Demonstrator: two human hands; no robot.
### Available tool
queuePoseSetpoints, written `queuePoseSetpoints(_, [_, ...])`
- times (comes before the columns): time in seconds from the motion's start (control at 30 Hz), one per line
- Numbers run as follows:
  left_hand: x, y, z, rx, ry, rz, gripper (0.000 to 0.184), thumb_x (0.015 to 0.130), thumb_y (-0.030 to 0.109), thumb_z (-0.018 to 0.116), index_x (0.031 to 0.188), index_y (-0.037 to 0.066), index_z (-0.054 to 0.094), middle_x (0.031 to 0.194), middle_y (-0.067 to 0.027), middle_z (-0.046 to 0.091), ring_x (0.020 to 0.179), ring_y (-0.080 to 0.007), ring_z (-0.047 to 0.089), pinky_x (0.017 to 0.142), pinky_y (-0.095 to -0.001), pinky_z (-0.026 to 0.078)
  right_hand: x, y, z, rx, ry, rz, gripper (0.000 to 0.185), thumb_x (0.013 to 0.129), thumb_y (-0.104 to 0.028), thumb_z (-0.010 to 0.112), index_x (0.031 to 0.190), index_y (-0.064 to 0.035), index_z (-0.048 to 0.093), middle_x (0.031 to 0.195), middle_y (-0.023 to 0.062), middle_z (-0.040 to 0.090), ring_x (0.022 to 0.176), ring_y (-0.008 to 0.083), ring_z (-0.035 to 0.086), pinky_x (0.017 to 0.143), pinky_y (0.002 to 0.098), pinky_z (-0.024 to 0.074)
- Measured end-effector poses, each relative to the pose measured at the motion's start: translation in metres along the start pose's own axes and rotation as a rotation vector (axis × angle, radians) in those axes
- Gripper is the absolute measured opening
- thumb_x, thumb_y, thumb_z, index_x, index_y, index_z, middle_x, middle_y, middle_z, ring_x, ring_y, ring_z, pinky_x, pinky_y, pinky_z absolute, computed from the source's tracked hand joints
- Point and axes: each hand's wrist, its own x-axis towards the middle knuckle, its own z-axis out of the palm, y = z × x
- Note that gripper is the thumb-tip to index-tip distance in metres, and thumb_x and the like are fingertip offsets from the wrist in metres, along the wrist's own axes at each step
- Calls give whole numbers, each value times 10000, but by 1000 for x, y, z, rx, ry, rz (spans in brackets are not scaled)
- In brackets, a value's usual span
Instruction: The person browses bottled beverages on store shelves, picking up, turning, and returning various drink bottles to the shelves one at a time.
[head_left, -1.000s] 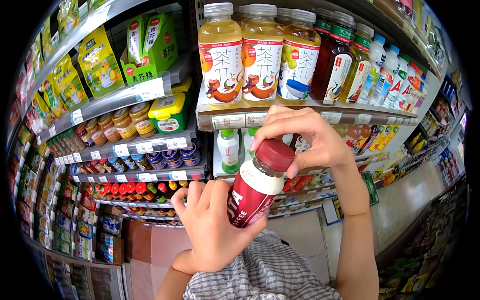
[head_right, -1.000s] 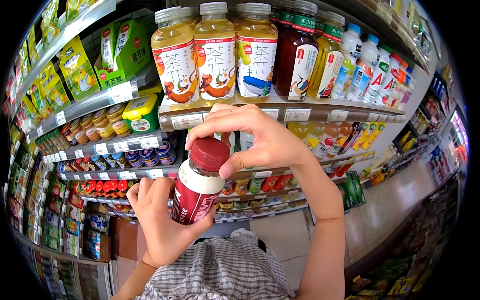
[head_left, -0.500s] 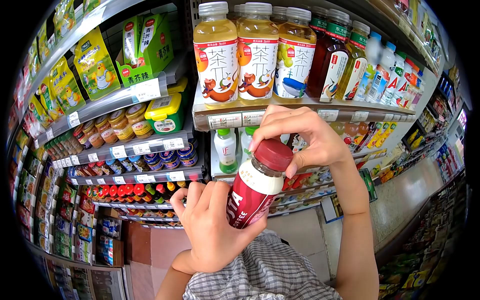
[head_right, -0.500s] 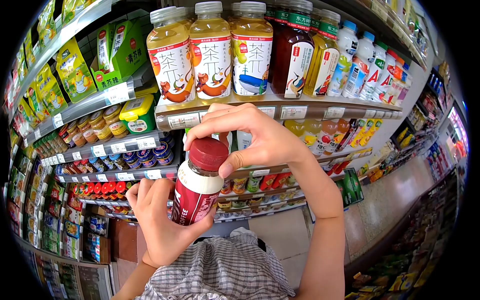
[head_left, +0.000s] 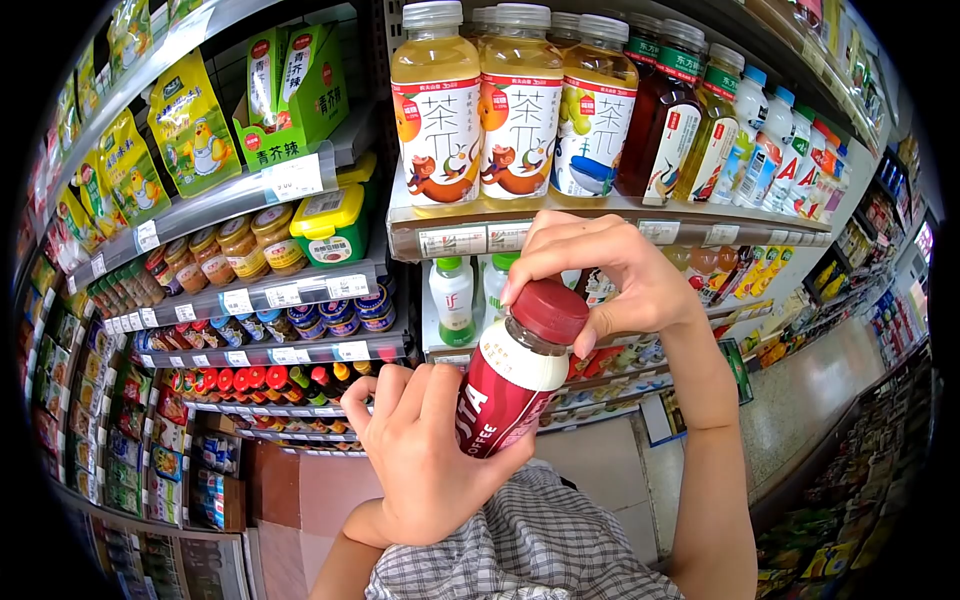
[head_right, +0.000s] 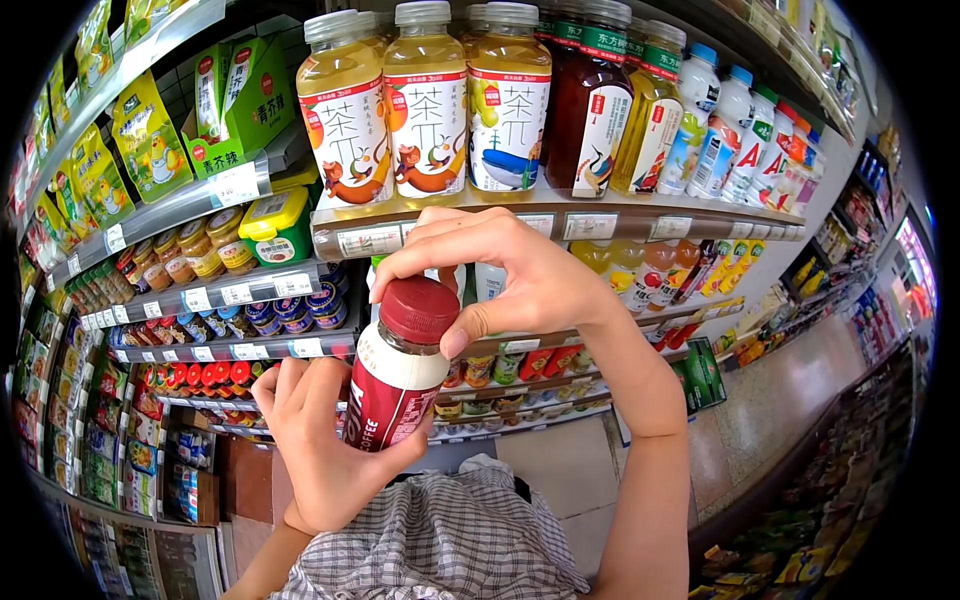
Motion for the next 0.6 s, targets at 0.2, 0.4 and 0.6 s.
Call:
queuePoseSetpoints(0.2, [0,-2,1,-3,-1,3,464,514,294,824,821,67,559,773,-32,528,753,-234,479,785,-401,290,1,-1,0,5,-1,10,661,596,-504,792,1013,1,700,989,100,700,844,245,585,798,369,445])
queuePoseSetpoints(0.4, [4,-4,0,-94,-14,16,471,518,303,836,795,53,548,745,-40,503,728,-228,467,798,-385,303,4,-4,-5,-46,-60,24,634,629,-435,816,1091,-25,676,959,82,672,876,223,572,826,357,439])
queuePoseSetpoints(0.6, [18,-39,10,-942,-411,-111,544,528,263,864,941,-14,644,931,-66,639,844,-189,591,849,-330,408,11,-10,-7,-25,-51,32,614,630,-433,821,1081,-39,684,932,80,667,881,216,592,824,349,441])
